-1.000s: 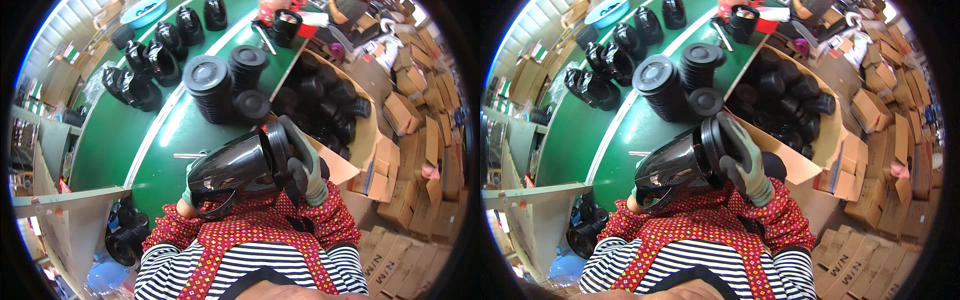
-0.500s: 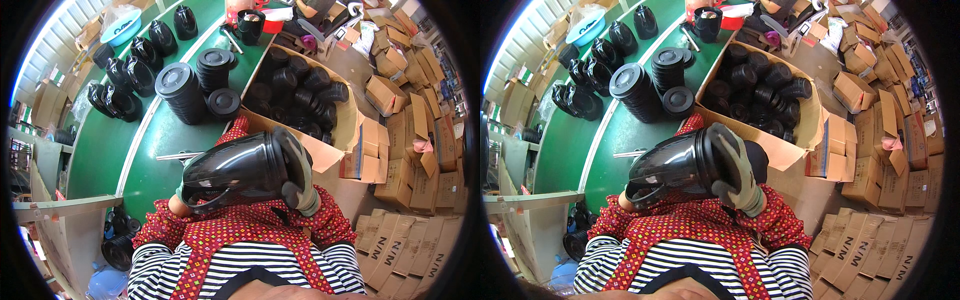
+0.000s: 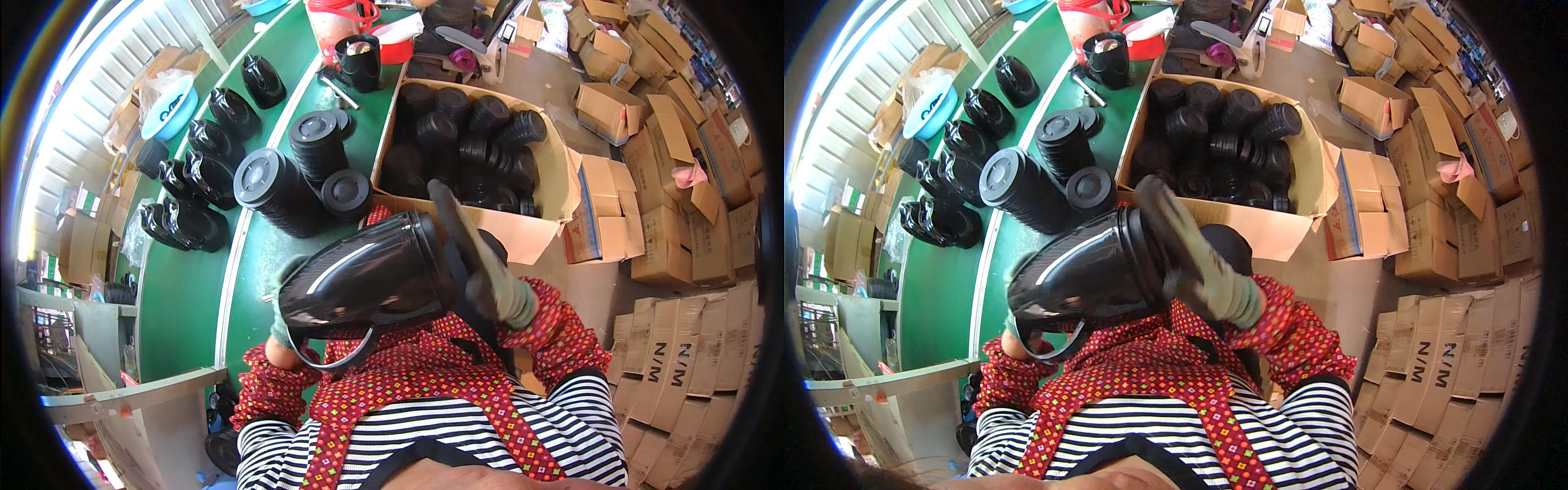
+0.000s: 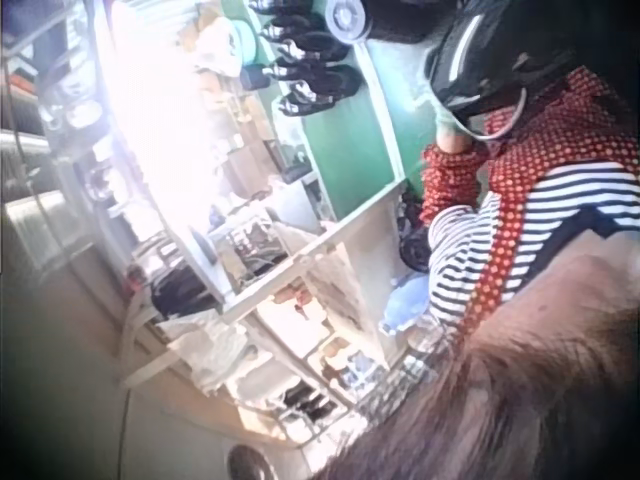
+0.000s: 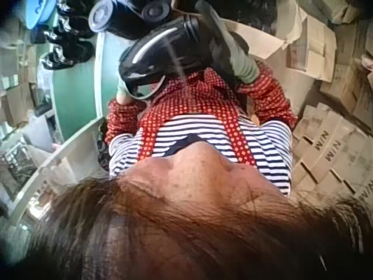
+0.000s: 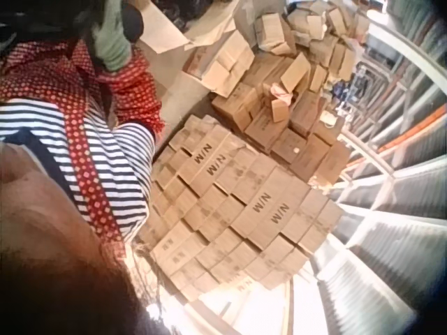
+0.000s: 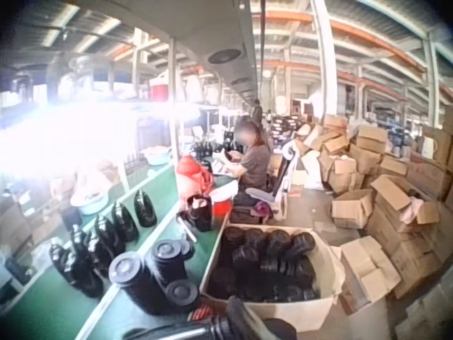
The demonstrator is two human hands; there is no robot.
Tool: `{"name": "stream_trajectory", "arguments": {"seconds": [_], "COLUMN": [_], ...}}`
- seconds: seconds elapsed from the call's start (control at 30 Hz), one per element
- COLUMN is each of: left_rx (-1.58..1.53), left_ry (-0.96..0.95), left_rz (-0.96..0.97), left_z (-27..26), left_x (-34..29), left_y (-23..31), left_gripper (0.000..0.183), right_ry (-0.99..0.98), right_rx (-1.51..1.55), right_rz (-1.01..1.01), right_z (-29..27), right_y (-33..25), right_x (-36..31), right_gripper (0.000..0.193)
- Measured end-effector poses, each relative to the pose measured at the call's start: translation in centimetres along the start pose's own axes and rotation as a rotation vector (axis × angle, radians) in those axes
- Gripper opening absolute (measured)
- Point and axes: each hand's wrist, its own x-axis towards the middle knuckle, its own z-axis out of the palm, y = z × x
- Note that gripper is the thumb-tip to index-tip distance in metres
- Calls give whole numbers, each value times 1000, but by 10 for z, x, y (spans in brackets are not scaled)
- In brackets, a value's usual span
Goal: The person assembles black kettles by inserting a metal component into the base and screwing on a black lid. They handle each kettle one at a time, placing completed units on the green workbench.
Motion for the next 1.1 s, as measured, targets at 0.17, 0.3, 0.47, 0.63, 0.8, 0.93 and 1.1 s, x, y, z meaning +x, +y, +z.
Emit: {"name": "stream_trajectory", "arguments": {"seconds": [0.17,0.3,0.47,0.63,0.8,0.93,1.1], "left_rx": [6,536,-394,-27,209,-896,280], "left_ry": [-37,-308,-234,-180,-166,-121,-171], "left_rz": [26,702,-445,-31,151,-565,153], "left_z": [11,-16,-5,5,4,23,11], "left_x": [-1,27,5,16,28,0,44], "left_y": [11,44,-7,28,42,3,56], "left_gripper": [73,67,72,65,59,46,36], "right_ry": [144,36,-43,249,157,220,227], "right_rx": [380,910,370,456,959,170,400], "right_rz": [236,744,158,113,594,-157,209], "right_z": [28,4,7,32,4,27,15], "right_y": [3,3,7,4,17,17,59], "right_x": [5,12,-8,-11,-7,-13,-19], "right_gripper": [79,76,98,86,83,80,68]}}
